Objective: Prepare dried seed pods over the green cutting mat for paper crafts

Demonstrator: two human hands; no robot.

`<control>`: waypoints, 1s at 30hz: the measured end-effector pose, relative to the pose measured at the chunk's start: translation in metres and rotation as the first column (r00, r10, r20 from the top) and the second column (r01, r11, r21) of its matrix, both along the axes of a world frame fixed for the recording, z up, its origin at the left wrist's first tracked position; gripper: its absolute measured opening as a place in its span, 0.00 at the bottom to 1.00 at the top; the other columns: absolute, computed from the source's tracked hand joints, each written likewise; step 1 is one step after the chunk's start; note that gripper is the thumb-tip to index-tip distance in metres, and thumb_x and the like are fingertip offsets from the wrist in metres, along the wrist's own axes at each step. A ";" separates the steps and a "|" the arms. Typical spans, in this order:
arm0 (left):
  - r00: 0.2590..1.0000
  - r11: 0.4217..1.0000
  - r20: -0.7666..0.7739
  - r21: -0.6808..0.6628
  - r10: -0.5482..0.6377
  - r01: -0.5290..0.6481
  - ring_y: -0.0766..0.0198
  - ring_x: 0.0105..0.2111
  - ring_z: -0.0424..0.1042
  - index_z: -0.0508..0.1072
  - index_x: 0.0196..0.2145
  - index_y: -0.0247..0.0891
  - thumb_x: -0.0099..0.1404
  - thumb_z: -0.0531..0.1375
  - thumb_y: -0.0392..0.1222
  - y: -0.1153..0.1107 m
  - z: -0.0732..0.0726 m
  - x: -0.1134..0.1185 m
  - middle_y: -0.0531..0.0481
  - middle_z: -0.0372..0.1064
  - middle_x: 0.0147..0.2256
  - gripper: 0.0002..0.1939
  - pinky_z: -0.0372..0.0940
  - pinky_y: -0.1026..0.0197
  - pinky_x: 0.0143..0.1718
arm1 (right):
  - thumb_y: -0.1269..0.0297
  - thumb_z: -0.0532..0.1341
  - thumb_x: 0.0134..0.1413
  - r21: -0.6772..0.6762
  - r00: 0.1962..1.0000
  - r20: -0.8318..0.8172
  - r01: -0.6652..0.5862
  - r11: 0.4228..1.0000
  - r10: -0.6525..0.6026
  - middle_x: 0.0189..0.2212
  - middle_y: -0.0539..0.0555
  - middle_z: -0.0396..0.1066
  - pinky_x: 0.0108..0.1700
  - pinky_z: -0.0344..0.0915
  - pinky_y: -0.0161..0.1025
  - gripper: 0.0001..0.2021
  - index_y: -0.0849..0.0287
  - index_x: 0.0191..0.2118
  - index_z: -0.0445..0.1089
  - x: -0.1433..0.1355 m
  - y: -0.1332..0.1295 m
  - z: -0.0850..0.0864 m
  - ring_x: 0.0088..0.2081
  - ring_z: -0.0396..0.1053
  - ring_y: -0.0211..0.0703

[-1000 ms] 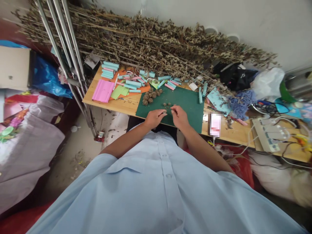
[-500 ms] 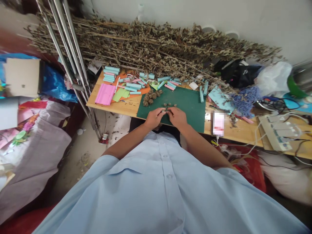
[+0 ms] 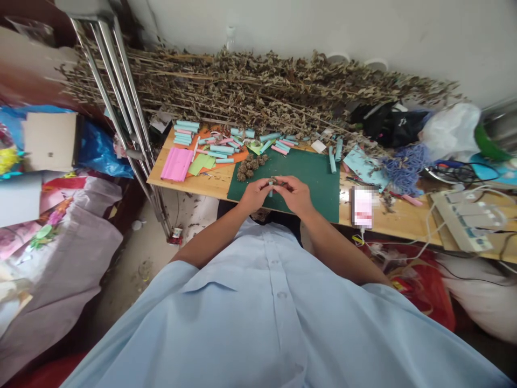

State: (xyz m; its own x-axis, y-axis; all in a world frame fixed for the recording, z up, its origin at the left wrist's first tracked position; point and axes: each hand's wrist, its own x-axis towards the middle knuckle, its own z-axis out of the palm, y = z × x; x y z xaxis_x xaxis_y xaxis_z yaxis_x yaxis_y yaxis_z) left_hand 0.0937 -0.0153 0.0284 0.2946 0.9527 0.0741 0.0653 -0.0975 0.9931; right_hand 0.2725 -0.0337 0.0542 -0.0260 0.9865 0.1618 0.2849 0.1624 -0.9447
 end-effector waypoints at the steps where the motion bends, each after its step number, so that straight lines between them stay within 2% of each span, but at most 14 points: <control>1: 0.999 0.999 0.027 -0.010 -0.044 0.044 0.65 0.37 0.74 0.82 0.41 0.36 0.72 0.61 0.46 0.000 0.003 -0.001 0.50 0.79 0.36 0.12 0.68 0.63 0.43 | 0.48 0.70 0.55 -0.002 1.000 -0.026 -0.014 1.000 0.014 0.42 0.52 0.77 0.40 0.73 0.45 0.19 0.50 0.49 0.81 0.001 0.000 0.002 0.33 0.74 0.41; 3: 0.988 0.990 0.090 -0.037 -0.129 0.132 0.65 0.36 0.74 0.81 0.41 0.35 0.72 0.61 0.49 0.000 0.009 -0.001 0.49 0.78 0.34 0.14 0.68 0.63 0.41 | 0.48 0.72 0.53 -0.010 0.998 -0.060 -0.037 0.999 0.036 0.38 0.50 0.75 0.38 0.72 0.44 0.20 0.49 0.50 0.81 0.003 0.002 0.005 0.31 0.72 0.41; 5: 0.972 0.977 0.171 -0.106 -0.164 0.183 0.65 0.35 0.75 0.80 0.44 0.35 0.72 0.61 0.53 -0.001 0.012 -0.001 0.49 0.78 0.33 0.17 0.69 0.63 0.40 | 0.48 0.73 0.51 -0.016 0.997 -0.062 -0.055 0.998 0.054 0.36 0.49 0.73 0.36 0.71 0.43 0.22 0.49 0.51 0.81 0.008 0.004 0.008 0.31 0.70 0.40; 8: 0.947 0.943 0.292 -0.257 -0.132 0.210 0.66 0.32 0.76 0.78 0.47 0.35 0.72 0.62 0.58 -0.003 0.016 0.002 0.48 0.77 0.33 0.22 0.70 0.63 0.37 | 0.47 0.74 0.50 0.005 0.998 -0.020 -0.067 0.998 0.067 0.38 0.50 0.74 0.37 0.71 0.43 0.23 0.47 0.51 0.82 0.013 0.006 0.012 0.32 0.69 0.40; 12: 0.909 0.885 0.397 -0.369 -0.125 0.283 0.69 0.24 0.69 0.74 0.41 0.36 0.68 0.65 0.63 -0.010 0.023 0.006 0.52 0.71 0.28 0.24 0.68 0.65 0.28 | 0.47 0.74 0.51 0.045 0.996 0.042 -0.077 0.996 0.075 0.40 0.51 0.75 0.40 0.73 0.45 0.20 0.46 0.50 0.83 0.015 0.007 0.019 0.33 0.69 0.40; 15: 0.875 0.853 0.463 -0.392 -0.140 0.344 0.72 0.21 0.64 0.71 0.35 0.37 0.65 0.68 0.64 -0.014 0.033 0.005 0.54 0.67 0.26 0.25 0.59 0.67 0.22 | 0.46 0.73 0.53 0.056 0.991 0.052 -0.123 0.991 0.120 0.38 0.51 0.74 0.40 0.73 0.45 0.20 0.45 0.49 0.83 0.017 0.007 0.025 0.33 0.69 0.41; 18: 0.876 0.825 0.456 -0.428 -0.156 0.369 0.72 0.22 0.62 0.69 0.31 0.37 0.62 0.70 0.66 -0.017 0.041 0.003 0.52 0.66 0.26 0.28 0.54 0.68 0.21 | 0.44 0.74 0.52 0.023 0.976 0.035 -0.217 0.976 0.216 0.40 0.53 0.76 0.43 0.74 0.47 0.19 0.46 0.47 0.84 0.020 0.008 0.031 0.37 0.73 0.44; 22: 0.882 0.816 0.427 -0.426 -0.198 0.390 0.72 0.22 0.62 0.70 0.30 0.35 0.58 0.72 0.67 -0.019 0.046 -0.002 0.51 0.66 0.25 0.30 0.53 0.67 0.21 | 0.43 0.75 0.50 -0.029 0.955 -0.021 -0.296 0.955 0.295 0.40 0.53 0.78 0.47 0.75 0.48 0.19 0.47 0.43 0.85 0.022 0.006 0.038 0.39 0.75 0.45; 30: 0.873 0.830 0.403 -0.361 -0.273 0.426 0.74 0.19 0.57 0.70 0.30 0.36 0.59 0.70 0.69 -0.020 0.045 -0.005 0.53 0.65 0.24 0.31 0.49 0.65 0.20 | 0.42 0.75 0.50 -0.091 0.946 -0.096 -0.318 0.944 0.309 0.38 0.53 0.79 0.43 0.75 0.46 0.18 0.47 0.40 0.86 0.022 -0.001 0.045 0.39 0.76 0.47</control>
State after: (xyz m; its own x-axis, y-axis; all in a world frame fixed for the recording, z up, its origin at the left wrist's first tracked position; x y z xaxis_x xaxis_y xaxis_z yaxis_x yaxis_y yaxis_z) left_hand 0.0883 -0.0349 0.0733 0.6458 0.7460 -0.1627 -0.2185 0.3847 0.8968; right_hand 0.2940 -0.0345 0.0996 -0.3279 0.9419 0.0734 0.1590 0.1316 -0.9785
